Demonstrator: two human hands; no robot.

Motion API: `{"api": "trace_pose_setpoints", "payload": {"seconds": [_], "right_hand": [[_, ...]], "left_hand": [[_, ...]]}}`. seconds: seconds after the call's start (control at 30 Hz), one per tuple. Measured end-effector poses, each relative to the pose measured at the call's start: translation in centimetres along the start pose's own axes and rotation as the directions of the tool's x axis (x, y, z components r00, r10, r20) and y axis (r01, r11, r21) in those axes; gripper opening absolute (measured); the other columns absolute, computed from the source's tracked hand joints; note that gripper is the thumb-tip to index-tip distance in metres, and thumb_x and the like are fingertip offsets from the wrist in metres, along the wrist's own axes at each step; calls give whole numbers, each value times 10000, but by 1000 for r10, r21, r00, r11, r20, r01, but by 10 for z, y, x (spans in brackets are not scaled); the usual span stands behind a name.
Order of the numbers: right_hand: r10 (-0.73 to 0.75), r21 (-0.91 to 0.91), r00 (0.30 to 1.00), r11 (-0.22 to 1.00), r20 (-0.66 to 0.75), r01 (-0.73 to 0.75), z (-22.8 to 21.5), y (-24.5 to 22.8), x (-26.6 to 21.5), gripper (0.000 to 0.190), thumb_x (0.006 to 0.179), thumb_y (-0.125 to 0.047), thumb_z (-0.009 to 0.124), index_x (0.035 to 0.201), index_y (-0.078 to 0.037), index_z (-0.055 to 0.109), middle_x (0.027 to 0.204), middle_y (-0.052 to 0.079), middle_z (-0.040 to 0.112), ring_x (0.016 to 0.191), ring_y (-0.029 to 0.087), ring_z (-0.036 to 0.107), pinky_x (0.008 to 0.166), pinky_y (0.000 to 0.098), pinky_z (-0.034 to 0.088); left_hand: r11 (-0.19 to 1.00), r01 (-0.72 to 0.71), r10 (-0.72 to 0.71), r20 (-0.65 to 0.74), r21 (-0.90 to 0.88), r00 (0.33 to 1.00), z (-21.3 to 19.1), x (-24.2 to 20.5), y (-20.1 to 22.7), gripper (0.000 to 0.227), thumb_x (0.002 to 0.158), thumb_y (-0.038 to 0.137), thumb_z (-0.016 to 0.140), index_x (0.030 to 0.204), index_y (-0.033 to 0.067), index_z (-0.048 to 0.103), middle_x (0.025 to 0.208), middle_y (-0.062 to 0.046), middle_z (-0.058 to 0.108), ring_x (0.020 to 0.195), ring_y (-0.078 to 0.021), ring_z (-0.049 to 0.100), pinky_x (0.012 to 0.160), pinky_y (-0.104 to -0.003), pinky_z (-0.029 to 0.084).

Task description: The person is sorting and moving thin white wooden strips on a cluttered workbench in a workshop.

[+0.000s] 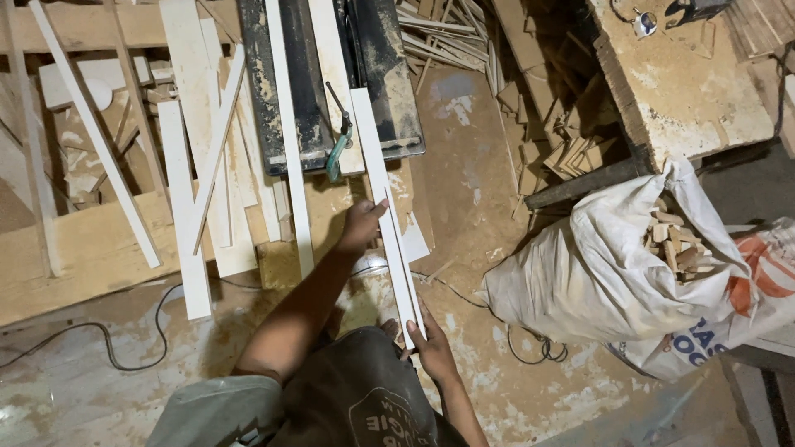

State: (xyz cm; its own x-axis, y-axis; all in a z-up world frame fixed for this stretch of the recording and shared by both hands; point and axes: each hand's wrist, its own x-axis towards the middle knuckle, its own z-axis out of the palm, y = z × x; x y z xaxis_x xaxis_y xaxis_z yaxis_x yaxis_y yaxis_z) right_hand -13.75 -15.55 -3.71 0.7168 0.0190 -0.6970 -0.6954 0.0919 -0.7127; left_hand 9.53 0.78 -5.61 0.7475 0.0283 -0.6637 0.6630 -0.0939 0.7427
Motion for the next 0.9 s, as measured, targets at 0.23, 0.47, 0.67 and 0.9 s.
{"api": "trace_pose_setpoints", "payload": {"seconds": [0.23,0.47,0.67,0.9], "right_hand": [[-110,-27,994,993,26,111,18,-1,16,721,1009,-404,595,1681,-268,373,730,73,610,541,150,572,516,310,541],[-52,-163,997,986,-50,44,22,-17,24,697,1006,-395,590,1664,-321,373,1315,74,611,513,167,564,502,311,540],[-98,-193,992,978,-77,82,34,-44,21,631,1047,-360,574,1647,-294,390,1105,176,732,494,215,623,475,333,564],[-172,-244,982,959,-82,147,26,-27,60,568,1086,-305,584,1629,-198,456,762,244,731,500,299,705,436,355,571]], "left_hand": [[999,-36,36,-23,8,999,-12,31,-5,416,1074,438,639,830,173,430,807,20,428,751,-157,488,665,-348,483],[997,-49,49,-4,-60,999,-13,51,-10,351,1049,463,645,933,143,559,863,3,564,838,-174,577,706,-361,503],[987,-95,95,-12,-128,995,-14,85,-25,431,1039,470,674,1053,41,636,928,-59,587,898,-215,649,728,-389,596],[982,-99,100,0,-161,995,-14,86,-19,554,1085,512,616,1158,-37,609,1016,-137,560,942,-268,683,751,-413,657]]}}
